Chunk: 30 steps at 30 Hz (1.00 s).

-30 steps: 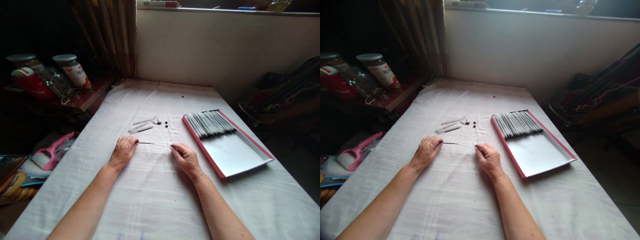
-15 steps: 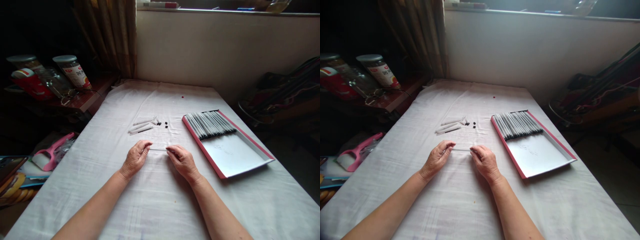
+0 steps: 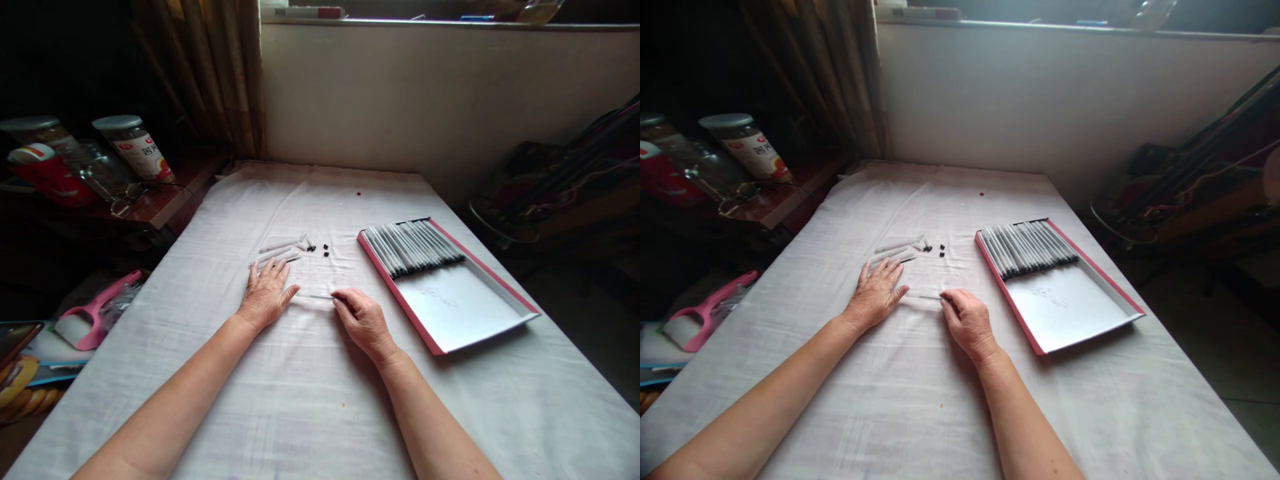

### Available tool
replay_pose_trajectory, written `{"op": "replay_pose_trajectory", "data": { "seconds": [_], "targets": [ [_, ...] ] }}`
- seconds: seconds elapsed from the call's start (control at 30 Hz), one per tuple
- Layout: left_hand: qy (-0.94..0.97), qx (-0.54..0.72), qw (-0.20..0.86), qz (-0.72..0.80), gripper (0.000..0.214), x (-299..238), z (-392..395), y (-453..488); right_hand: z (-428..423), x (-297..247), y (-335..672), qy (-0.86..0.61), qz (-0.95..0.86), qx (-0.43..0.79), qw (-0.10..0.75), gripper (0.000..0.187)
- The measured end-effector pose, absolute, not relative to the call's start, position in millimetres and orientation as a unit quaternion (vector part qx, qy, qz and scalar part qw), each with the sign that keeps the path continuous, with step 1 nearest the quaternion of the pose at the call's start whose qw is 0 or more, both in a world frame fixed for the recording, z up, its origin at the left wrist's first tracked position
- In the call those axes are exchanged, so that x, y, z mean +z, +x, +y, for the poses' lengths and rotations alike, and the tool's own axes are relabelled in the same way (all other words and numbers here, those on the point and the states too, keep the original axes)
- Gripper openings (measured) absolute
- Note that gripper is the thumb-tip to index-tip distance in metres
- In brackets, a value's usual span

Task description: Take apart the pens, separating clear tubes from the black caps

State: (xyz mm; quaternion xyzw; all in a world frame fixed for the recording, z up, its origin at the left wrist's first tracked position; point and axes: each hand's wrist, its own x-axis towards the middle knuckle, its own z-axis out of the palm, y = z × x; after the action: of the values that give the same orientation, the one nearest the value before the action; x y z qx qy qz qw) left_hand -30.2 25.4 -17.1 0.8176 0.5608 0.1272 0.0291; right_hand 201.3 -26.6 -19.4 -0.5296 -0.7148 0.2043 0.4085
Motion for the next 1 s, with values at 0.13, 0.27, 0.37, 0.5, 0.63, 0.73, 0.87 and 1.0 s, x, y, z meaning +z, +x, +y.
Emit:
{"op": "replay_pose_trajectory", "data": {
  "seconds": [0.13, 0.27, 0.37, 0.5, 0.63, 0.73, 0.87, 1.0],
  "targets": [
    [0.825, 0.143, 0.016, 0.547, 0.049, -20, 19, -31, -27, -18, 203, -0.539, -0.700, 0.213, 0.418, 0.017],
    [0.830, 0.196, 0.009, 0.521, 0.042, -13, 25, -30, -24, -20, 208, -0.577, -0.636, 0.228, 0.459, 0.019],
    [0.831, 0.212, -0.010, 0.515, 0.034, -4, 43, -21, -20, -23, 212, -0.605, -0.564, 0.258, 0.499, 0.025],
    [0.816, 0.165, -0.012, 0.554, 0.027, 5, 78, 1, -16, -24, 215, -0.598, -0.523, 0.300, 0.527, 0.029],
    [0.806, 0.140, -0.018, 0.575, 0.020, 4, 105, 20, -15, -25, 215, -0.598, -0.529, 0.299, 0.522, 0.027],
    [0.806, 0.138, -0.017, 0.575, 0.014, 3, 116, 27, -15, -27, 214, -0.601, -0.532, 0.297, 0.517, 0.029],
    [0.809, 0.145, -0.005, 0.570, 0.010, 5, 122, 33, -13, -31, 212, -0.598, -0.539, 0.283, 0.522, 0.031],
    [0.806, 0.175, 0.013, 0.566, 0.011, 14, 113, 34, -12, -31, 212, -0.599, -0.538, 0.279, 0.523, 0.032]
  ]
}}
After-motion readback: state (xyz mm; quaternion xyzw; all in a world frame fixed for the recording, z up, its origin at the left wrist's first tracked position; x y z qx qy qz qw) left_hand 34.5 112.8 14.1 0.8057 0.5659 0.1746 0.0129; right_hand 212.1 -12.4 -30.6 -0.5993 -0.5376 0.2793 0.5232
